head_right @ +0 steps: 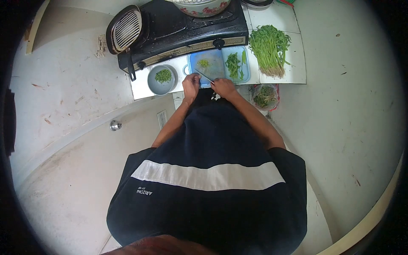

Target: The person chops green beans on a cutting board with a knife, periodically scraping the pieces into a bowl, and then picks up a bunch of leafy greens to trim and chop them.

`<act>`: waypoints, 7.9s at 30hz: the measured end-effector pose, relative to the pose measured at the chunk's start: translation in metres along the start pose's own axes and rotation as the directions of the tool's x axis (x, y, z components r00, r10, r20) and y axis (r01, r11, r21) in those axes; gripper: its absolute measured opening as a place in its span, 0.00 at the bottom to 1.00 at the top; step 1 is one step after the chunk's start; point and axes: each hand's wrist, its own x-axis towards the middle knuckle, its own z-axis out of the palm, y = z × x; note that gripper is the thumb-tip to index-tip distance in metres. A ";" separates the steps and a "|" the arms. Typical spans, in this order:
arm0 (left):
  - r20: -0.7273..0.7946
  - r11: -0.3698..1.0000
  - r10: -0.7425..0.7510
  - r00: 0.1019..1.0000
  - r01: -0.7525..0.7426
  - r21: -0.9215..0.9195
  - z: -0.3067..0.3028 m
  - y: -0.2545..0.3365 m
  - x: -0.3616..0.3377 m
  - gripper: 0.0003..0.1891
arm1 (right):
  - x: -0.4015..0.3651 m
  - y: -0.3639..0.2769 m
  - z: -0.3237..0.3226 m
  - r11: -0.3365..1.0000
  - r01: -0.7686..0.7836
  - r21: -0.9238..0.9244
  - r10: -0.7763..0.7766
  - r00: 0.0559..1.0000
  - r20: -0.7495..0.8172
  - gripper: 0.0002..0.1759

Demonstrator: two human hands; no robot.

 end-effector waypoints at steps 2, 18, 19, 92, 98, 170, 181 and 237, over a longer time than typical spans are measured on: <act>0.013 1.000 -0.018 1.000 0.017 0.018 -0.002 0.003 0.000 0.04 | -0.001 0.002 -0.005 1.000 -0.023 -0.019 0.023 1.000 0.005 0.26; 0.027 0.999 0.007 1.000 -0.007 0.033 -0.002 0.000 -0.001 0.05 | 0.004 -0.007 0.001 1.000 0.025 0.014 -0.026 0.998 0.059 0.27; 0.028 0.999 0.005 1.000 -0.006 0.033 -0.002 -0.001 -0.002 0.05 | 0.007 -0.010 0.001 1.000 0.030 -0.004 -0.030 0.998 0.052 0.26; 0.063 0.996 0.029 0.998 -0.034 0.077 -0.006 0.003 -0.004 0.04 | 0.008 -0.016 0.005 1.000 0.015 -0.002 -0.015 1.000 0.015 0.25; 0.036 0.998 -0.035 0.999 0.037 -0.042 -0.001 -0.005 -0.005 0.04 | -0.003 -0.009 0.000 1.000 -0.001 -0.012 0.001 1.000 0.031 0.25; 0.021 0.998 0.015 1.000 -0.016 0.062 -0.002 -0.002 -0.011 0.05 | -0.009 0.000 0.002 0.997 0.028 0.067 -0.034 0.995 0.090 0.27; 0.018 0.999 0.020 1.000 -0.021 0.041 -0.003 -0.001 -0.011 0.05 | -0.002 -0.002 0.006 0.999 0.038 0.037 -0.041 0.996 0.074 0.27; 0.063 0.997 0.045 0.997 -0.049 0.067 -0.003 -0.011 -0.009 0.04 | 0.003 -0.015 0.009 0.998 0.046 -0.033 -0.044 0.997 0.066 0.24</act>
